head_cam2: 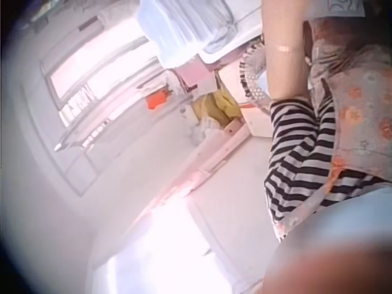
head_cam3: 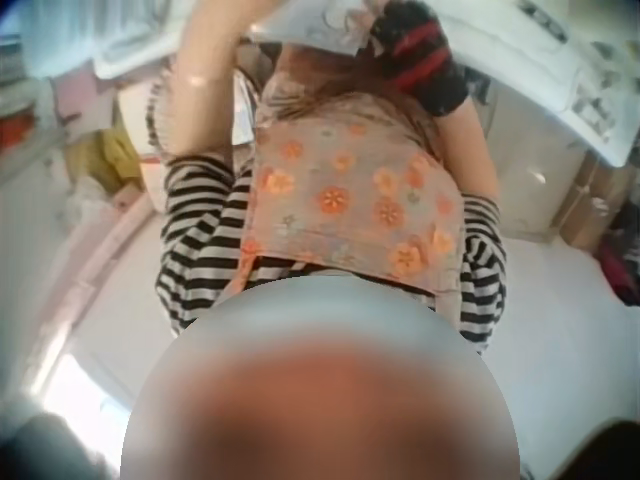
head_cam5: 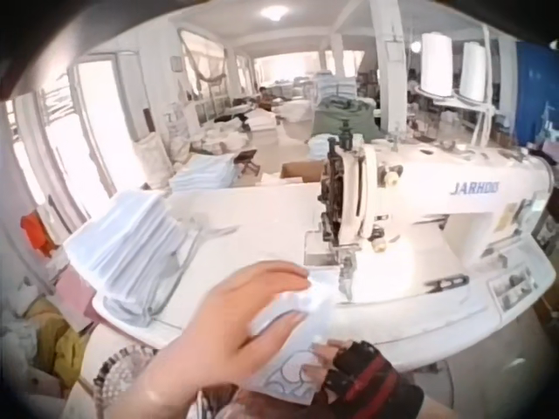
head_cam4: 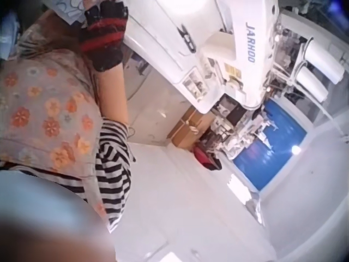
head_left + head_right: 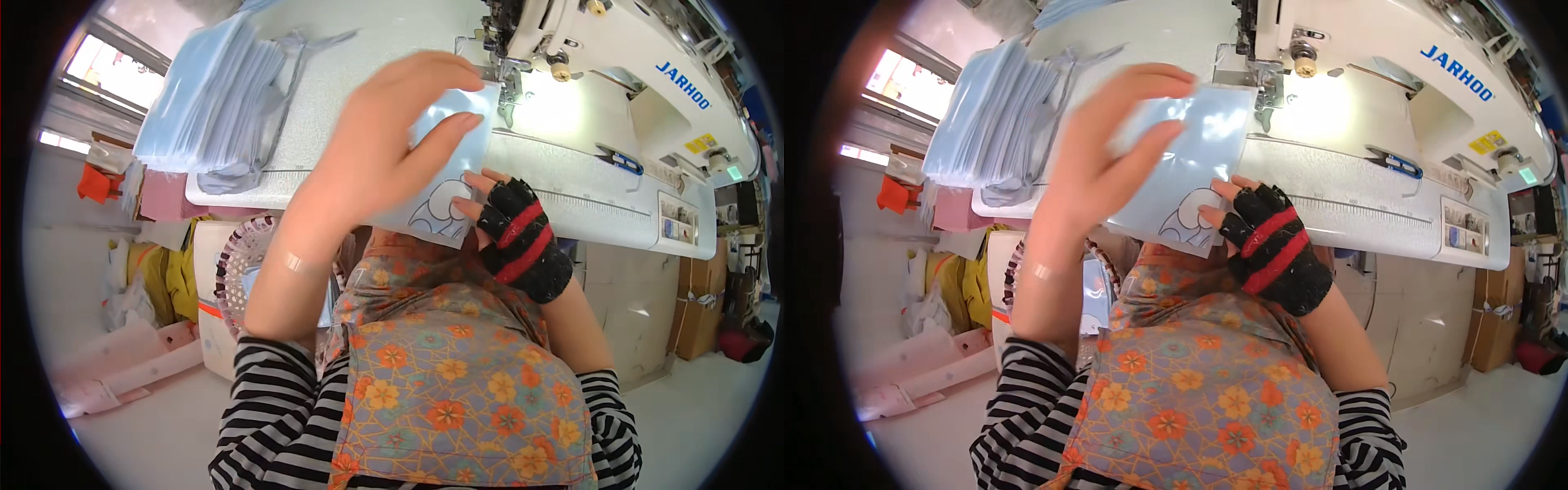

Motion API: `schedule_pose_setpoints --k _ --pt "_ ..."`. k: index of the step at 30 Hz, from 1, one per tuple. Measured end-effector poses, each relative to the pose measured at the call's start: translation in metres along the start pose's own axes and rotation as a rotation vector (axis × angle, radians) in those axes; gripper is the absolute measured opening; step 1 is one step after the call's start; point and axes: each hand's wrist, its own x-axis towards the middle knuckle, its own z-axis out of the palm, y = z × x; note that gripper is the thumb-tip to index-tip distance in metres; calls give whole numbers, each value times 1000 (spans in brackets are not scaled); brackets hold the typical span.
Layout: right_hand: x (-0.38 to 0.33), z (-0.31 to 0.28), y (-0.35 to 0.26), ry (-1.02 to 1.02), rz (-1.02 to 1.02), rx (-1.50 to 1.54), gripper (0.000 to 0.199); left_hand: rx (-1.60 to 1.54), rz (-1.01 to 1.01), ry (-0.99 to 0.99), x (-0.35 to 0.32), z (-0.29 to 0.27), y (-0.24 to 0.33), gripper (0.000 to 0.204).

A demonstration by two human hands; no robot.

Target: The person is using a sewing machine to stitch light blue pouches or small bags.

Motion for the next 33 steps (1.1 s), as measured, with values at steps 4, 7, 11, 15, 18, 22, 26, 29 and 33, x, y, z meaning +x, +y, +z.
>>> schedule_pose_setpoints --k 4,7,11,15,18,22,26,29,33 --pt "0 0 0 -27 0 -14 50 239 33 -274 15 53 -56 35" --pt "-2 0 1 -36 2 -6 50 366 25 -329 13 72 -72 37" --pt "-6 4 3 23 77 30 45 457 -31 -277 0 86 -87 37" --pt "2 8 11 162 183 -228 40 411 -22 -198 -7 92 -96 36" --pt "17 11 12 67 285 -92 43 370 -45 -193 -6 91 -94 34" --pt "40 15 12 321 777 807 43 331 -62 -167 -2 89 -93 32" --pt "38 -1 23 573 1002 1481 44 328 -87 -174 -5 90 -94 33" --pt "38 4 28 586 962 1535 40 310 -86 -162 -5 90 -95 34" --pt "37 21 26 135 669 466 26 294 -127 -164 5 89 -99 35"
